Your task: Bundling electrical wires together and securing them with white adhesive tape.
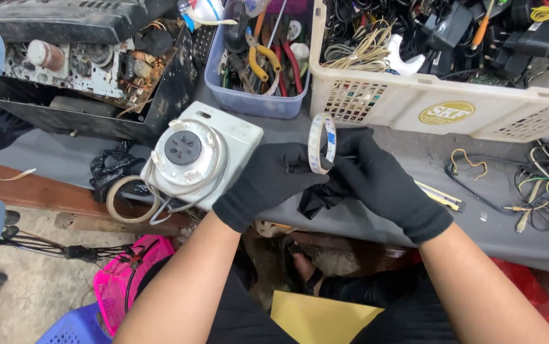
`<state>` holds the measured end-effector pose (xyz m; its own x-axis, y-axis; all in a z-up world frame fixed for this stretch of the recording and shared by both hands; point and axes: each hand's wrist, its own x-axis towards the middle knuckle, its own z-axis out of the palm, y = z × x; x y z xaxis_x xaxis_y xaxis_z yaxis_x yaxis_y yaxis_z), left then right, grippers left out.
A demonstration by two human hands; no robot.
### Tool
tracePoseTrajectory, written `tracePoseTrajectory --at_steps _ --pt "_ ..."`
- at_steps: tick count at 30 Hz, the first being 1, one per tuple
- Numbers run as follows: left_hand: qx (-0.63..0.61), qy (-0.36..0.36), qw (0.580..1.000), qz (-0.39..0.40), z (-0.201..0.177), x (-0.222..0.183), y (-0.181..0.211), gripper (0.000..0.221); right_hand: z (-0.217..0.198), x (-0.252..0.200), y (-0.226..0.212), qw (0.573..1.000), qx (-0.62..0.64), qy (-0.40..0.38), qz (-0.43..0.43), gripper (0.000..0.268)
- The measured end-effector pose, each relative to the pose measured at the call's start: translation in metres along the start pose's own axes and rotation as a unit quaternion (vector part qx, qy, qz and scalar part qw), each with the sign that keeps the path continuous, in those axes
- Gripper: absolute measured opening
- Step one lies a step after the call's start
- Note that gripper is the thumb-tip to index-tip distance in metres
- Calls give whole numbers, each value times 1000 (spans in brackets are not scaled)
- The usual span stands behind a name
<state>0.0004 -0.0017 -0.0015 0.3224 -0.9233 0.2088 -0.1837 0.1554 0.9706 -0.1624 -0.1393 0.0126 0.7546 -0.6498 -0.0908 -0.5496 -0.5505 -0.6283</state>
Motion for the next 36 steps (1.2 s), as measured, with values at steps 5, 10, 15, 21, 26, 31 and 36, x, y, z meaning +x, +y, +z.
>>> tracePoseTrajectory --at_steps 5,10,15,21,26,31,36 --pt "82 4 996 43 7 2 -17 27 -8 -10 -18 998 46 6 35 24" --pt "64 -20 997 46 4 1 -8 26 -8 -10 -16 997 63 52 -6 21" --pt "28 -114 992 44 -5 -5 16 24 -1 -6 8 980 24 142 -135 13" --pt "33 -197 979 -34 -14 -13 46 42 6 -14 1 948 34 229 -216 13" --pt "54 -198 975 -81 -23 -4 24 22 7 -15 2 935 49 256 -240 14" --pt "74 31 990 -115 -19 14 -6 28 9 -20 21 948 46 251 -190 12" --pt "207 19 973 104 0 15 0 41 15 -18 27 963 101 176 -176 12"
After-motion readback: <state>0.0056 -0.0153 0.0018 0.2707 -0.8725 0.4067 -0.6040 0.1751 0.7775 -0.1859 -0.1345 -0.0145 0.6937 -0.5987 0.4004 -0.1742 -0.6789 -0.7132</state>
